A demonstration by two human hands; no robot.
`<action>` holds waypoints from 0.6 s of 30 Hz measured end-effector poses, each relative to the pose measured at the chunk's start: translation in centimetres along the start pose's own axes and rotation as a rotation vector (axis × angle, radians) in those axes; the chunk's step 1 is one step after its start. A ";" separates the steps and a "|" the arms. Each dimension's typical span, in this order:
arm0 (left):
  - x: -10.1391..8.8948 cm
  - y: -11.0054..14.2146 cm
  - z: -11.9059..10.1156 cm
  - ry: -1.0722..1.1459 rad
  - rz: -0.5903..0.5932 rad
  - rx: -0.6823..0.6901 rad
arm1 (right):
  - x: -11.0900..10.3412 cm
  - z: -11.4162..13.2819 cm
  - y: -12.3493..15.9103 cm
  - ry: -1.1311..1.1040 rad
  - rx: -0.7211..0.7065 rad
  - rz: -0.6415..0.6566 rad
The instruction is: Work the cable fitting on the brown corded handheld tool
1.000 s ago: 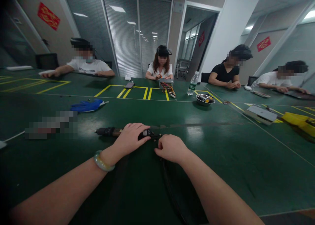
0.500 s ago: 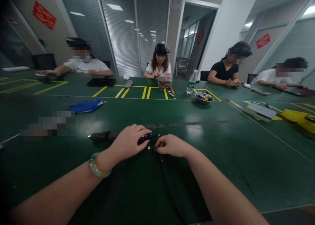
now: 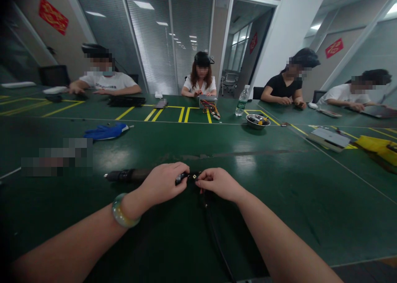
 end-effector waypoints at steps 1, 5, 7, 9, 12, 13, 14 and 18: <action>0.0 0.0 0.0 0.003 -0.005 -0.001 | 0.1 -0.1 0.0 0.029 0.017 -0.033; 0.2 0.0 -0.2 0.004 -0.010 -0.008 | 0.7 0.1 0.3 0.267 0.021 -0.200; 0.3 0.0 -0.3 -0.009 -0.009 -0.019 | 1.2 0.6 0.6 0.410 -0.048 -0.274; 0.5 0.0 -0.4 -0.023 -0.012 -0.030 | 1.8 1.1 0.7 0.533 -0.122 -0.327; 0.6 -0.1 -0.4 -0.033 -0.024 -0.036 | 2.2 1.6 0.8 0.660 -0.159 -0.380; 0.6 -0.1 -0.4 -0.030 -0.025 -0.033 | 2.2 1.6 0.7 0.688 -0.161 -0.392; 0.7 -0.2 -0.4 -0.021 -0.023 -0.026 | 2.2 1.6 0.7 0.710 -0.163 -0.397; 0.7 -0.2 -0.3 0.021 -0.014 0.002 | 2.2 1.6 0.5 0.743 -0.185 -0.383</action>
Point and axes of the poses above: each hand's wrist, its own y-axis away from the middle knuckle, its own x-axis out of the palm, z = x × y, the point moved 3 cm from there along -y, towards the middle knuckle, and after that the axes turned 12 degrees about -z, right-handed, at the moved point
